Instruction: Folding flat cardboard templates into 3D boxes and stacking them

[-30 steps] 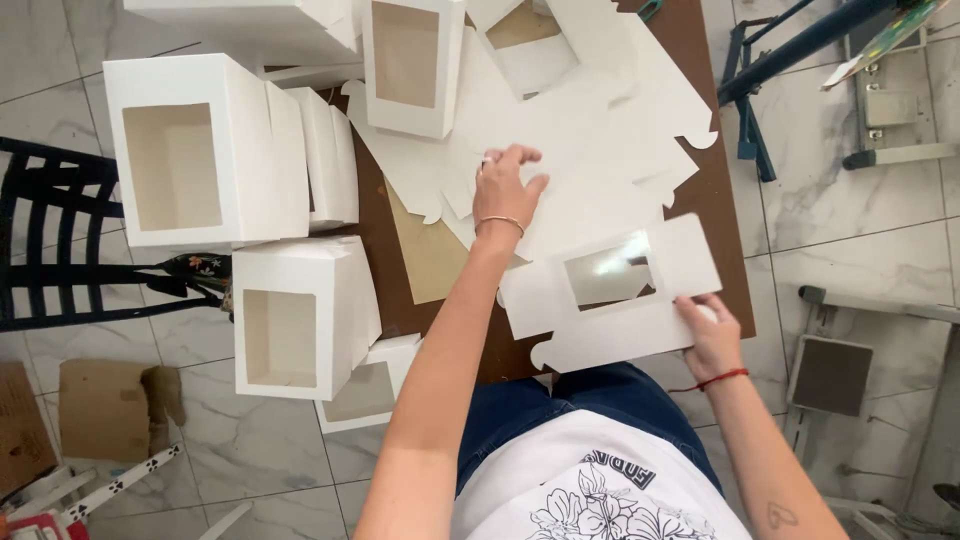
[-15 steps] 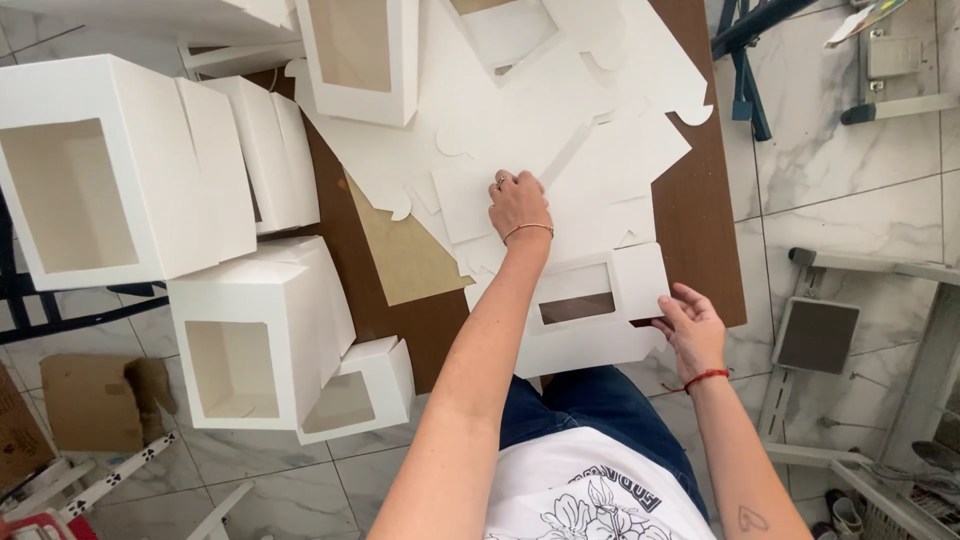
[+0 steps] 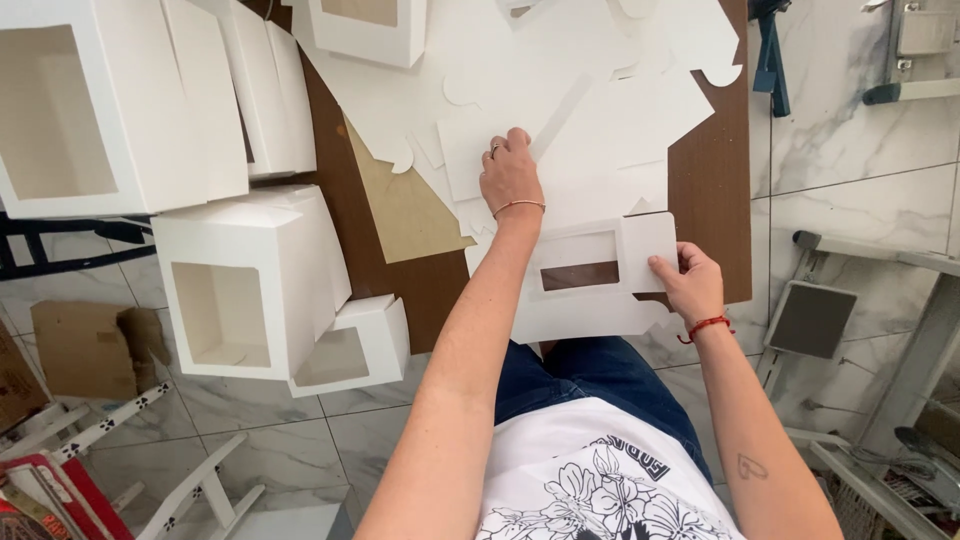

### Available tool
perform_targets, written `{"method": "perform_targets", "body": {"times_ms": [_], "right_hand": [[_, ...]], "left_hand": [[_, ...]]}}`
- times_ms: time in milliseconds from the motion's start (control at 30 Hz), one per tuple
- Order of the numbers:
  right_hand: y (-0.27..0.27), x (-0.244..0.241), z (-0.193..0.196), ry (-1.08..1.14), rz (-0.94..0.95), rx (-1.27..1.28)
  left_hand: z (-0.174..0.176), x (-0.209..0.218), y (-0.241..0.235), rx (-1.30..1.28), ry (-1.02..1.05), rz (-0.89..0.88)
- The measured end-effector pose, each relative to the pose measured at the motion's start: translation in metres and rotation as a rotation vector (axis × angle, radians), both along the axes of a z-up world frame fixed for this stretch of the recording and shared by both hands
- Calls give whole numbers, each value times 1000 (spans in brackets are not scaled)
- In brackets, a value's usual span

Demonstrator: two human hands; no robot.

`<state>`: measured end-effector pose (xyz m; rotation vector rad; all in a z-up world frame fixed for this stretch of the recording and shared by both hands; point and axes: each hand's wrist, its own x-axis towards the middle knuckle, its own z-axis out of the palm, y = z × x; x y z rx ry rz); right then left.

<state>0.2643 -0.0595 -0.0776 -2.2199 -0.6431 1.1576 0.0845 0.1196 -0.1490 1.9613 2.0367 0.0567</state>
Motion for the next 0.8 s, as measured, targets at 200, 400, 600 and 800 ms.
{"method": "perform_targets", "body": {"times_ms": [200, 400, 600, 800], "right_hand": [[1, 8, 0, 11, 65, -21], [12, 17, -1, 92, 113, 9], [15, 20, -1, 163, 81, 8], [17, 21, 0, 177, 102, -8]], "left_hand": [[4, -19, -13, 19, -33, 43], [14, -32, -28, -14, -265, 121], [32, -15, -23, 23, -313, 208], [1, -1, -7, -81, -145, 155]]}}
